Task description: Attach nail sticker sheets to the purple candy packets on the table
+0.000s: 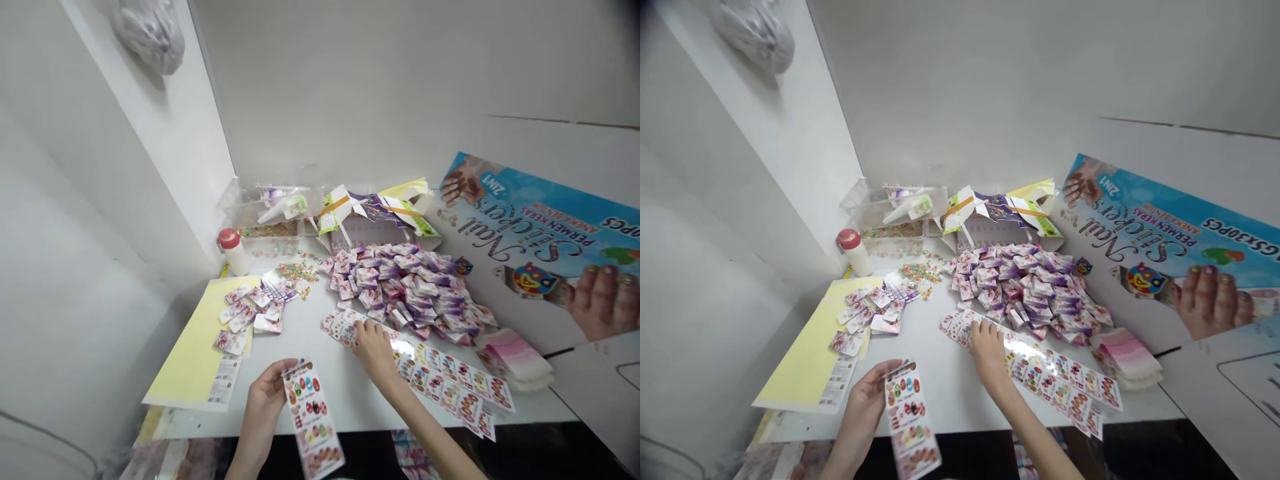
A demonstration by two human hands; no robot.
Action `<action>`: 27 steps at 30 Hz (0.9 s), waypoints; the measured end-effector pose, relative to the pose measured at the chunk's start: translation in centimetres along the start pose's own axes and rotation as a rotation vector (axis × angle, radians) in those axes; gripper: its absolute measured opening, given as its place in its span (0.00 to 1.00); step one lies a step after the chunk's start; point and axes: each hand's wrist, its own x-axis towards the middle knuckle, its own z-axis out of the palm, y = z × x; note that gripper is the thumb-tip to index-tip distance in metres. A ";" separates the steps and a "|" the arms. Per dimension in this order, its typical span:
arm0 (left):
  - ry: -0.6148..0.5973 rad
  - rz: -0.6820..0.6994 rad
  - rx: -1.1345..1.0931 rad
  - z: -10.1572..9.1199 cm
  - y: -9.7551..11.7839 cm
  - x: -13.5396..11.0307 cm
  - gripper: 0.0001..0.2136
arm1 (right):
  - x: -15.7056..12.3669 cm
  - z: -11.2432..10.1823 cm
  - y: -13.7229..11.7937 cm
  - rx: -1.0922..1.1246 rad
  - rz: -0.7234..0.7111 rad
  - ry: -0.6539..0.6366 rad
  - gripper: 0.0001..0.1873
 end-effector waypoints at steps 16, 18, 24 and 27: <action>0.021 -0.056 0.131 0.8 -0.8 0.5 0.21 | 0.9 -6.5 7.8 0.662 -0.103 -0.096 0.11; 0.023 -0.068 0.080 0.8 -0.6 0.4 0.17 | 1.6 -8.1 9.0 0.654 -0.124 -0.140 0.12; -0.099 -0.058 -0.005 0.8 0.3 0.4 0.08 | 4.2 -8.4 10.0 0.546 -0.136 -0.216 0.18; -0.071 -0.085 0.018 1.0 0.4 0.2 0.09 | 5.3 -6.4 9.4 0.476 -0.180 -0.244 0.20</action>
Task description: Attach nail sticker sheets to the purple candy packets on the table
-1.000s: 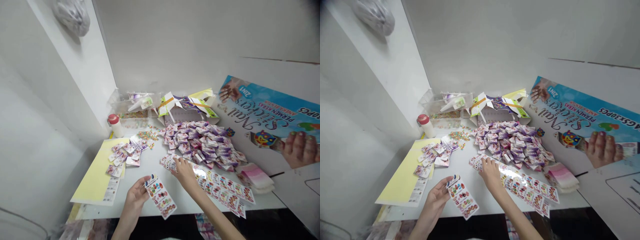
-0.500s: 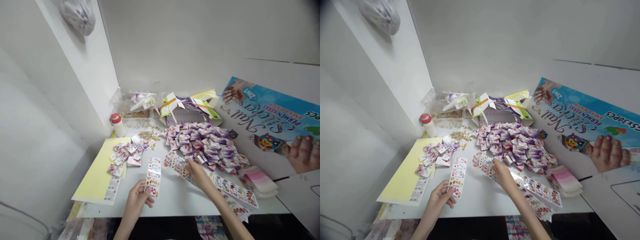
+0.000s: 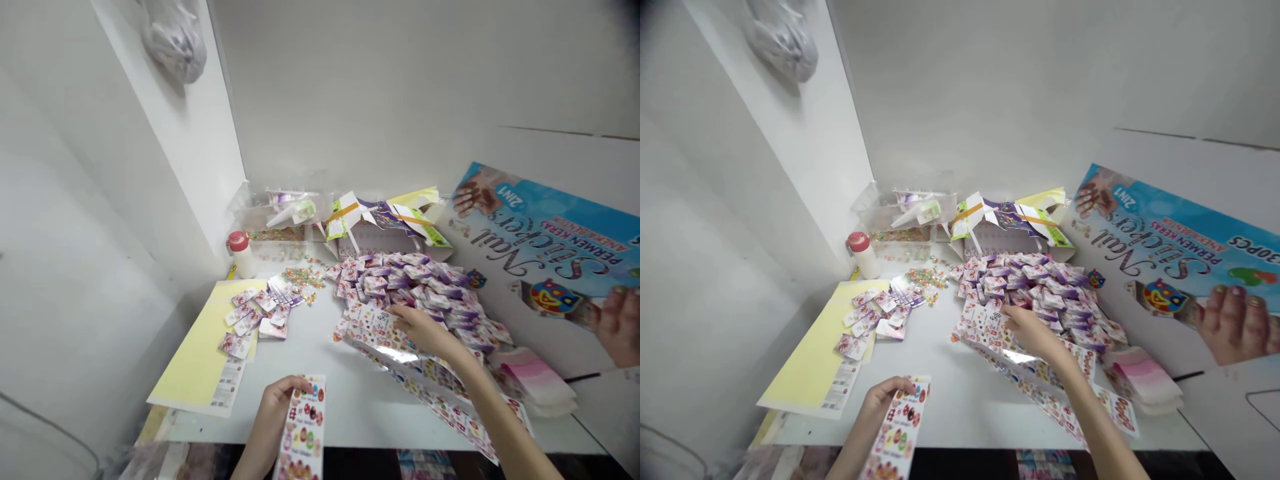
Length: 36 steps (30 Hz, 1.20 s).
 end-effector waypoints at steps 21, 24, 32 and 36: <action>0.163 0.035 0.020 0.3 0.1 0.4 0.17 | 1.6 10.0 -9.2 0.154 -0.315 0.039 0.12; 0.228 0.077 0.021 0.3 0.4 0.5 0.18 | 0.4 10.1 -11.5 0.687 -0.336 -0.110 0.12; 0.207 0.191 0.118 0.4 0.8 0.3 0.19 | -1.0 10.2 -13.4 0.914 -0.263 -0.169 0.14; 0.183 0.197 0.142 0.0 -0.1 0.8 0.21 | -1.0 10.7 -12.9 0.991 -0.141 -0.196 0.16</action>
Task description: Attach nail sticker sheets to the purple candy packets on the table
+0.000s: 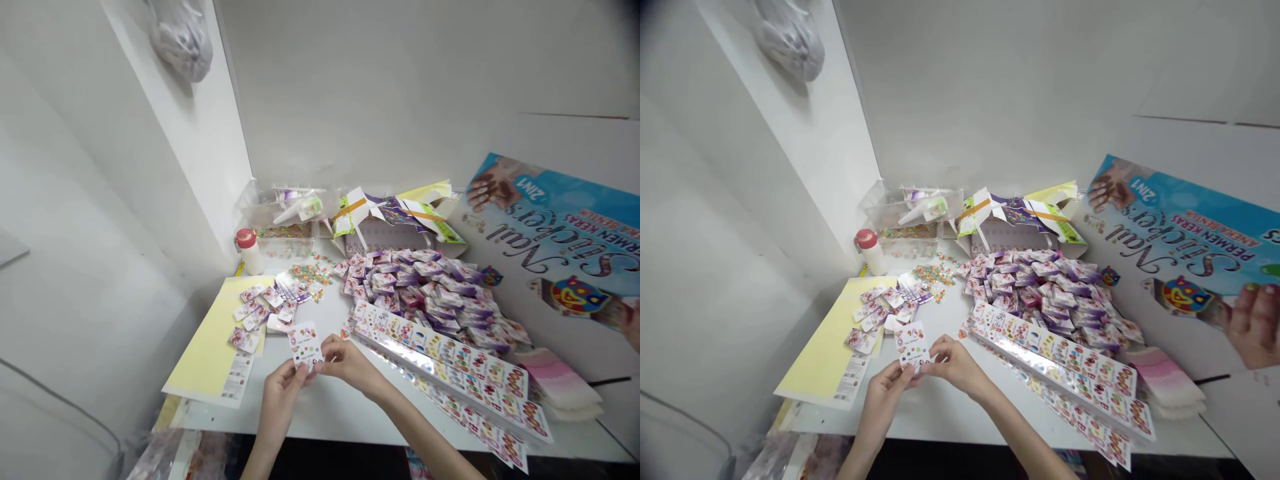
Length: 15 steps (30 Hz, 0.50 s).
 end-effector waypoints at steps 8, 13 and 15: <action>-0.040 -0.004 -0.012 0.3 0.1 0.0 0.20 | -0.2 0.7 0.1 0.211 -0.042 0.065 0.13; -0.047 0.017 -0.087 0.0 0.2 -0.5 0.14 | -1.1 0.6 -1.3 -0.016 -0.226 0.041 0.10; -0.060 -0.010 -0.131 0.0 0.1 -0.7 0.15 | -1.4 0.3 -1.6 -0.138 -0.272 0.020 0.12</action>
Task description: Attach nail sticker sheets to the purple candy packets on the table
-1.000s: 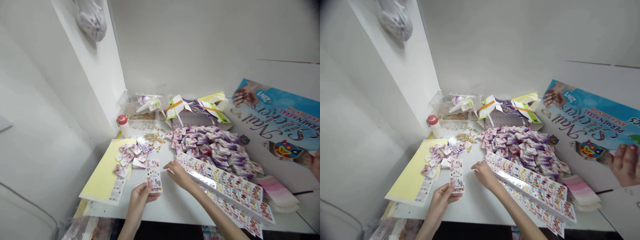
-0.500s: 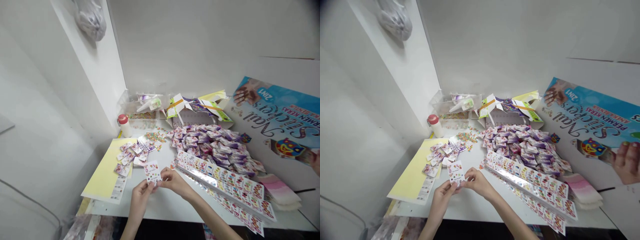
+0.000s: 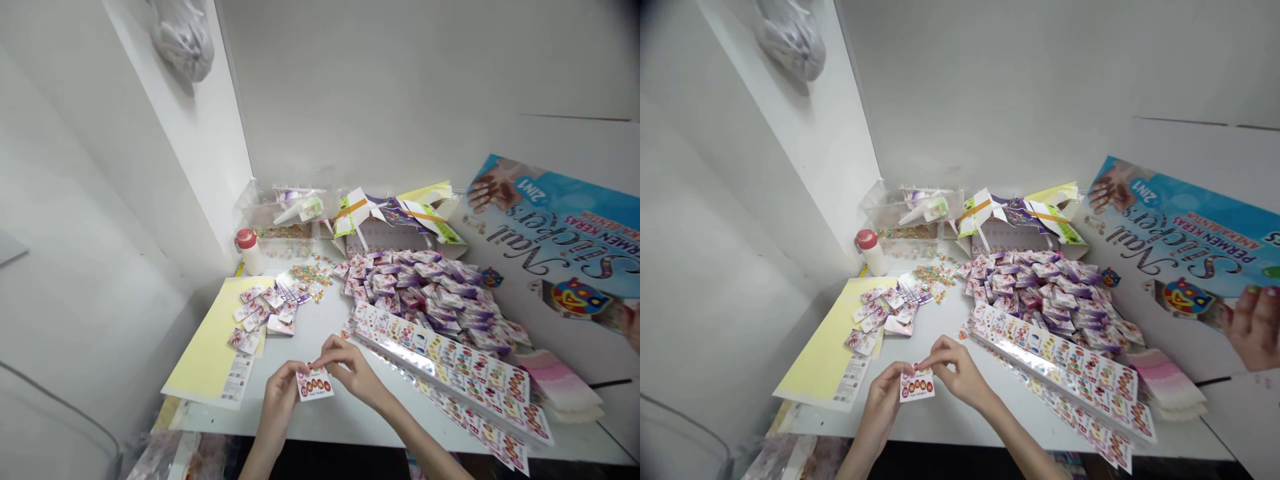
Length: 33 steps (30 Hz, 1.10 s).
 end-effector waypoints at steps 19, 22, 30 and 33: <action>0.127 0.014 0.215 -2.3 -2.6 2.7 0.16 | 2.8 -2.4 6.8 -0.776 0.377 -0.036 0.08; 0.140 0.066 0.246 -2.3 -3.3 3.2 0.16 | 2.4 -1.5 6.1 -0.308 0.293 -0.040 0.10; 0.009 0.064 0.244 -0.9 -3.1 3.4 0.21 | 1.2 0.1 5.7 0.159 0.327 0.023 0.21; 0.194 0.206 0.525 -1.7 -2.6 5.0 0.22 | 1.2 -0.4 6.1 0.092 0.369 0.196 0.25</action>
